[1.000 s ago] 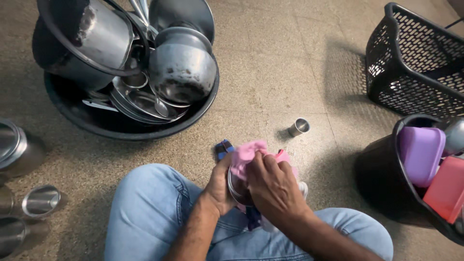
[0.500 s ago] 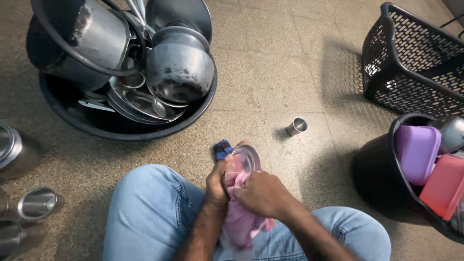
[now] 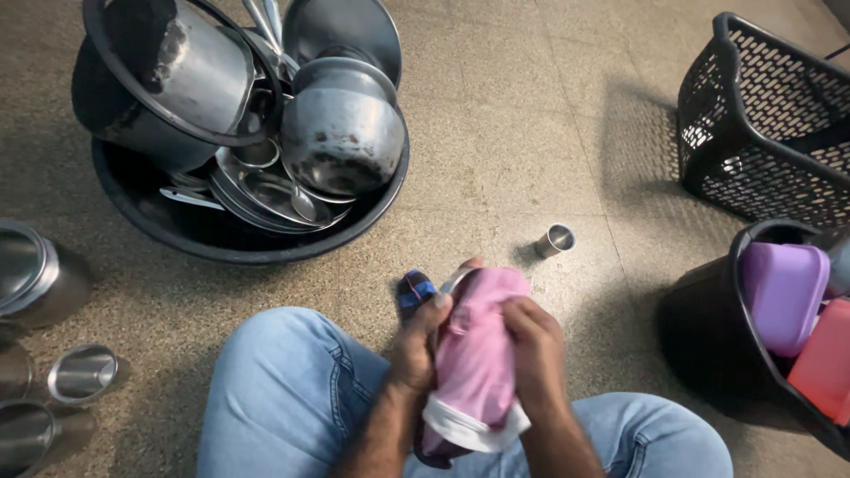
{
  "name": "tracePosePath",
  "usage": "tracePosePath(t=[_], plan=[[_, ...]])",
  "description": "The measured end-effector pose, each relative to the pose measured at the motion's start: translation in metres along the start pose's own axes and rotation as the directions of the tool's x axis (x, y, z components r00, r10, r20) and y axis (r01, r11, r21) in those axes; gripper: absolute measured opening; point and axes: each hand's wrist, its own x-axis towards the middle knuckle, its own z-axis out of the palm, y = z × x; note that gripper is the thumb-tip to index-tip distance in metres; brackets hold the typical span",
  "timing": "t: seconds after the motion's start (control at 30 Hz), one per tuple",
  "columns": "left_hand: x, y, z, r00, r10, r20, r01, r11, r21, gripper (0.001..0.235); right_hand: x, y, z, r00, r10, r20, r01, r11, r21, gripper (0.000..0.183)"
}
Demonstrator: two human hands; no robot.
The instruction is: The person sits on the floor and wipes various stainless steel kitchen items, including cups, bowls, and plates, using a pink cloth. The person places the wiped items into a black basket.
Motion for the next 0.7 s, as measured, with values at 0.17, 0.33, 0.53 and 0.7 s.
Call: tracePosePath(t=[0.17,0.33,0.53,0.7], plan=[[0.003,0.012,0.014,0.98,0.12,-0.156,0.017,0.738,0.675,0.106,-0.018,-0.007,-0.024,1.0,-0.014,-0.001,0.012,0.843,0.538,0.035],[-0.001,0.021,0.034,0.899,0.357,0.253,-0.257,-0.037,0.966,0.124,-0.049,-0.051,-0.016,0.998,0.016,-0.055,0.002,0.953,0.302,0.043],[0.0,0.019,0.058,0.969,0.099,0.228,-0.204,-0.207,0.957,0.132,-0.05,-0.05,0.005,0.993,0.11,-0.037,-0.109,0.994,0.012,0.04],[-0.007,0.034,0.023,0.963,0.163,0.216,-0.231,0.079,0.97,0.138,-0.038,-0.037,-0.024,0.975,0.118,-0.19,-0.06,0.956,0.288,0.034]])
